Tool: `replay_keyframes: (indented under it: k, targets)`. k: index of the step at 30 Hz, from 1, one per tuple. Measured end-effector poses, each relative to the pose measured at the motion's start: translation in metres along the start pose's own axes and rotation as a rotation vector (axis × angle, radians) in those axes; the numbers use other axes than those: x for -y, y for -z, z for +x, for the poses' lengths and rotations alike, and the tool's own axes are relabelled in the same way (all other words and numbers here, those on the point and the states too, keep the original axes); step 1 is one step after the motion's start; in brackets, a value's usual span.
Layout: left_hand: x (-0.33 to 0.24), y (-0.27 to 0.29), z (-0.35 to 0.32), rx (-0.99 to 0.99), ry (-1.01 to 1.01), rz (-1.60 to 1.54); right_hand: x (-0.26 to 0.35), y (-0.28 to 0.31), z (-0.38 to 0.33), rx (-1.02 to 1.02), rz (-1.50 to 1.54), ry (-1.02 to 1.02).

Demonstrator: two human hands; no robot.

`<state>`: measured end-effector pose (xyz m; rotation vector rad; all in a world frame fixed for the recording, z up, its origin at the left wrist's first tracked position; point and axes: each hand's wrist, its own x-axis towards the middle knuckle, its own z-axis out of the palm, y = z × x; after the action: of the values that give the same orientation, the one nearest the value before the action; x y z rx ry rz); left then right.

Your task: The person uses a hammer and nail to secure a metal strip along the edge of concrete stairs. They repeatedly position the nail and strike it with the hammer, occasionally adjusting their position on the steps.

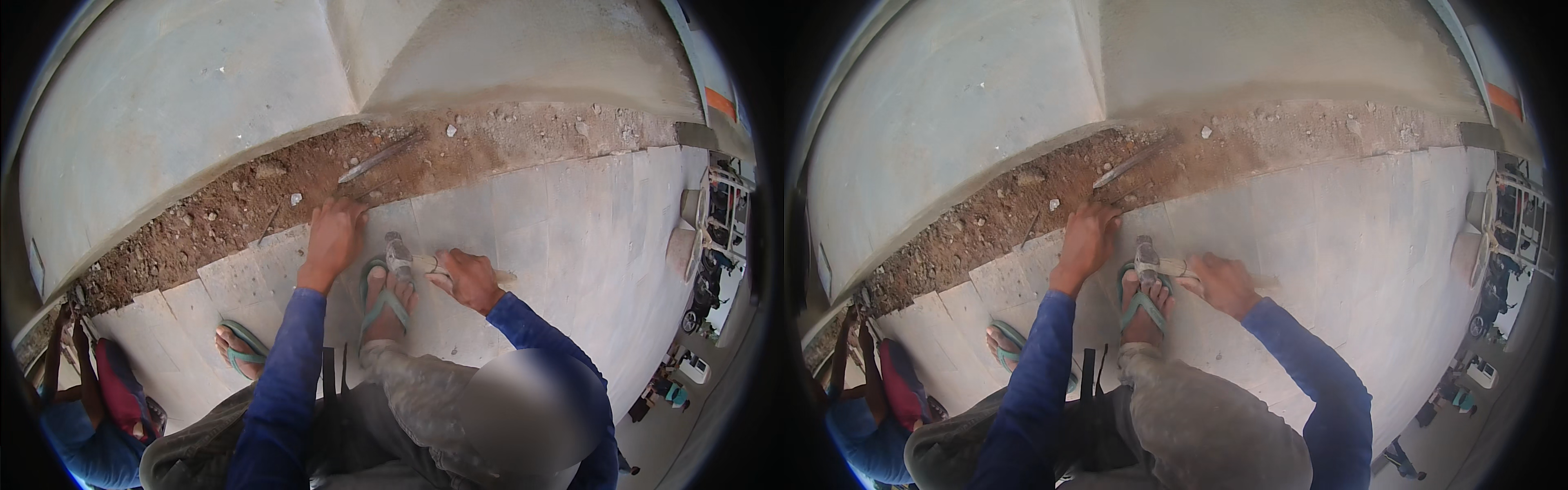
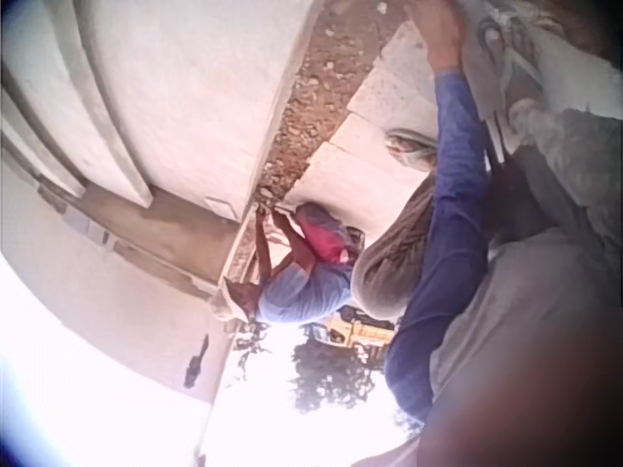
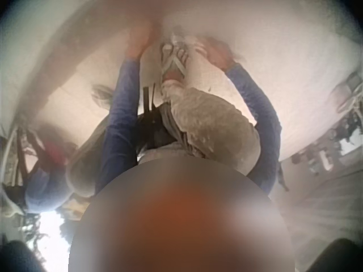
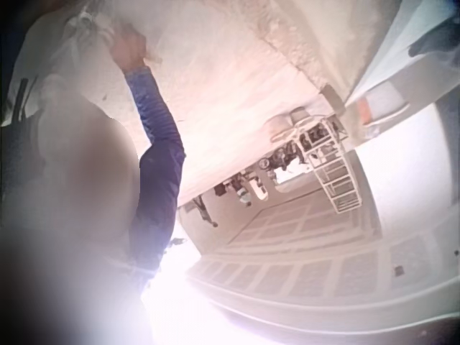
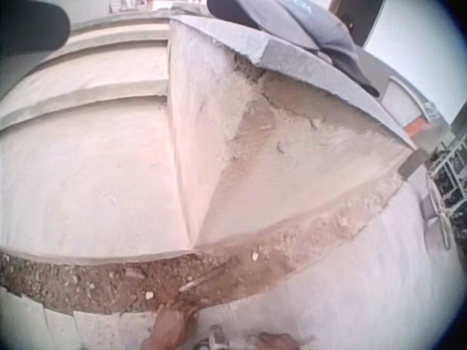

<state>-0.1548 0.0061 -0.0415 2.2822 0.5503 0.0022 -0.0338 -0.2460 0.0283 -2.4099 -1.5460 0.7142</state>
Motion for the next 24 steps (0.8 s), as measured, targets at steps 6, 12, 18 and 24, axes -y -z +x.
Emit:
replay_keyframes:
  k: [6, 12, 18, 24]
  targets:
    - [0.000, -0.007, 0.013, -0.042, -0.075, -0.095, 0.000, 0.002, 0.002, 0.051, -0.044, -0.090]
    - [-0.004, -0.005, 0.009, 0.012, -0.057, -0.122, 0.005, -0.008, -0.015, 0.033, 0.017, -0.163]
    - [-0.003, -0.008, 0.017, 0.012, -0.089, -0.105, 0.000, -0.014, -0.019, 0.005, 0.048, -0.152]
    - [-0.004, -0.006, 0.019, 0.059, -0.062, -0.085, 0.006, -0.016, -0.024, 0.003, -0.007, -0.173]
